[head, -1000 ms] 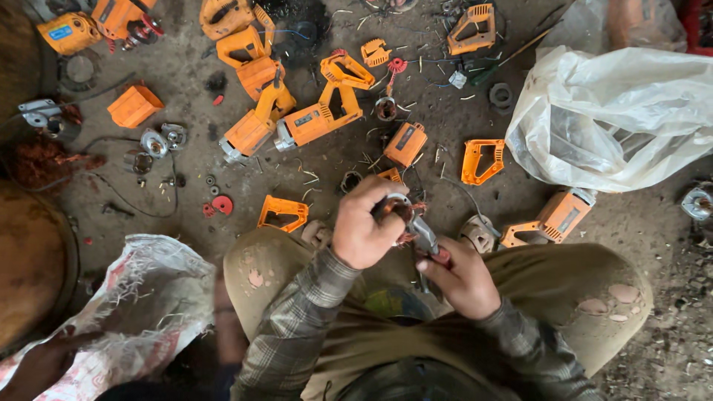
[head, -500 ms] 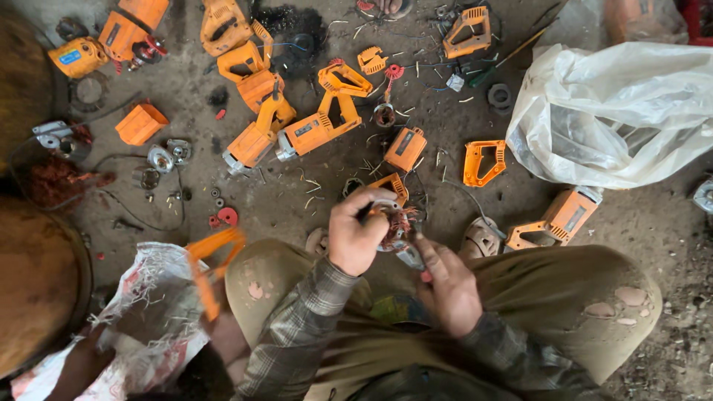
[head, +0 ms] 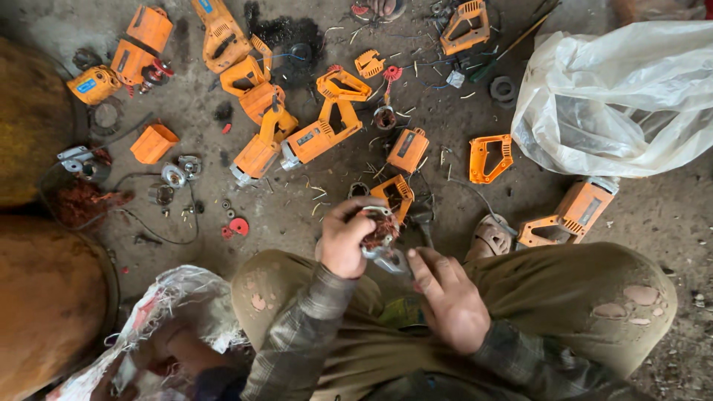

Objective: The person sits on the ground holding a motor stator in one hand and uses pliers to pull and strip copper windings out of the stator core, working through one stator after another and setting processed stators aside among scattered power tool parts.

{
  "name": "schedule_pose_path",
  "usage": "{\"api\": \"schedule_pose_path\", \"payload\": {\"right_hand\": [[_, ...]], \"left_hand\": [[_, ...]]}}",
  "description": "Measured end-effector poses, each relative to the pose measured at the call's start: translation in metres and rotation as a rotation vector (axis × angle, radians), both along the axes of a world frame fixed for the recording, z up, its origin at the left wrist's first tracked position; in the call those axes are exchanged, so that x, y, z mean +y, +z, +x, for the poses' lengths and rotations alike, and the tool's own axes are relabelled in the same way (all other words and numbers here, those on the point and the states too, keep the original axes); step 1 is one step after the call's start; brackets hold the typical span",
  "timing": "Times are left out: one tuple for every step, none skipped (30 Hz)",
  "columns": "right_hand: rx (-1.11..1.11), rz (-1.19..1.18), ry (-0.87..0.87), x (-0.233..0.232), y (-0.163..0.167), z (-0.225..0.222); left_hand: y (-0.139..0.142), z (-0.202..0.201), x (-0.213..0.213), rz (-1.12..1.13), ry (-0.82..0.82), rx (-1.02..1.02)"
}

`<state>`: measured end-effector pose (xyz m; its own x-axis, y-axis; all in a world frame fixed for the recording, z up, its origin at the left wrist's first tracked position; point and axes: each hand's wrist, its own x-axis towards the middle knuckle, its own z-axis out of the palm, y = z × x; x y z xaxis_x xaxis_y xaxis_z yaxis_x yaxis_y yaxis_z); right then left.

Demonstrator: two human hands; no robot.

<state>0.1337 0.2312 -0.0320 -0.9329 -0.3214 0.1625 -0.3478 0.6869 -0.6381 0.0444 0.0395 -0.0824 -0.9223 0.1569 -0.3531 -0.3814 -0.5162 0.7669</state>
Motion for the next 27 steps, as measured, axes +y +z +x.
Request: {"api": "schedule_pose_path", "payload": {"right_hand": [[0.013, 0.008, 0.019, 0.002, 0.002, -0.001], [0.033, 0.003, 0.037, 0.005, 0.004, -0.002], [0.060, -0.004, 0.049, 0.008, 0.005, -0.003], [0.088, -0.010, 0.054, 0.012, 0.005, -0.006], [-0.034, -0.125, 0.035, 0.015, 0.005, -0.009], [-0.163, -0.238, 0.021, 0.018, 0.005, -0.011], [-0.292, -0.348, 0.019, 0.021, 0.004, -0.013], [-0.368, -0.383, 0.031, 0.023, 0.004, -0.015], [-0.441, -0.420, 0.035, 0.023, 0.004, -0.015], [-0.510, -0.456, 0.033, 0.025, 0.003, -0.017], [-0.496, -0.495, 0.051, 0.027, 0.003, -0.018], [-0.491, -0.531, 0.069, 0.029, 0.003, -0.018], [-0.488, -0.568, 0.088, 0.030, 0.002, -0.018], [-0.499, -0.535, 0.075, 0.031, 0.001, -0.018], [-0.511, -0.502, 0.061, 0.032, 0.000, -0.017], [-0.527, -0.469, 0.047, 0.033, -0.001, -0.016], [-0.512, -0.439, 0.046, 0.033, -0.003, -0.015], [-0.490, -0.410, 0.047, 0.033, -0.006, -0.015], [-0.469, -0.382, 0.047, 0.032, -0.009, -0.015], [-0.518, -0.379, 0.039, 0.031, -0.013, -0.014], [-0.564, -0.374, 0.029, 0.029, -0.017, -0.013], [-0.607, -0.370, 0.020, 0.027, -0.022, -0.013], [-0.581, -0.385, 0.025, 0.025, -0.027, -0.013], [-0.560, -0.399, 0.032, 0.023, -0.032, -0.014], [-0.543, -0.414, 0.040, 0.021, -0.037, -0.013], [-0.651, -0.519, 0.041, 0.018, -0.042, -0.012], [-0.754, -0.625, 0.043, 0.016, -0.047, -0.012]], "left_hand": [[0.001, -0.001, 0.001, 0.032, -0.008, 0.001], [0.001, -0.003, 0.001, 0.063, -0.018, 0.005], [0.003, -0.004, 0.001, 0.091, -0.034, 0.013], [0.005, -0.006, 0.001, 0.102, -0.055, 0.069], [0.007, -0.008, 0.001, 0.118, -0.074, 0.119], [0.010, -0.009, 0.001, 0.139, -0.086, 0.160], [0.013, -0.011, 0.000, 0.085, -0.094, 0.221], [0.017, -0.012, 0.000, 0.027, -0.097, 0.285], [0.020, -0.013, -0.001, -0.034, -0.108, 0.348], [0.024, -0.014, -0.001, -0.198, -0.125, 0.404], [0.027, -0.014, -0.002, -0.360, -0.138, 0.458], [0.030, -0.014, -0.002, -0.520, -0.150, 0.503], [0.033, -0.014, -0.002, -0.553, -0.166, 0.539], [0.036, -0.013, -0.002, -0.589, -0.182, 0.578], [0.038, -0.013, -0.002, -0.625, -0.198, 0.616], [0.040, -0.012, -0.001, -0.646, -0.202, 0.609], [0.041, -0.011, -0.001, -0.667, -0.205, 0.604], [0.042, -0.011, 0.000, -0.689, -0.205, 0.604], [0.044, -0.011, 0.000, -0.681, -0.212, 0.601], [0.045, -0.011, 0.001, -0.672, -0.221, 0.597], [0.046, -0.010, 0.001, -0.661, -0.229, 0.596], [0.046, -0.010, 0.001, -0.661, -0.224, 0.615], [0.047, -0.010, 0.002, -0.660, -0.221, 0.634], [0.048, -0.010, 0.001, -0.658, -0.216, 0.648], [0.048, -0.010, 0.001, -0.647, -0.220, 0.630], [0.049, -0.010, 0.001, -0.635, -0.227, 0.617], [0.049, -0.009, 0.001, -0.624, -0.231, 0.609]]}}
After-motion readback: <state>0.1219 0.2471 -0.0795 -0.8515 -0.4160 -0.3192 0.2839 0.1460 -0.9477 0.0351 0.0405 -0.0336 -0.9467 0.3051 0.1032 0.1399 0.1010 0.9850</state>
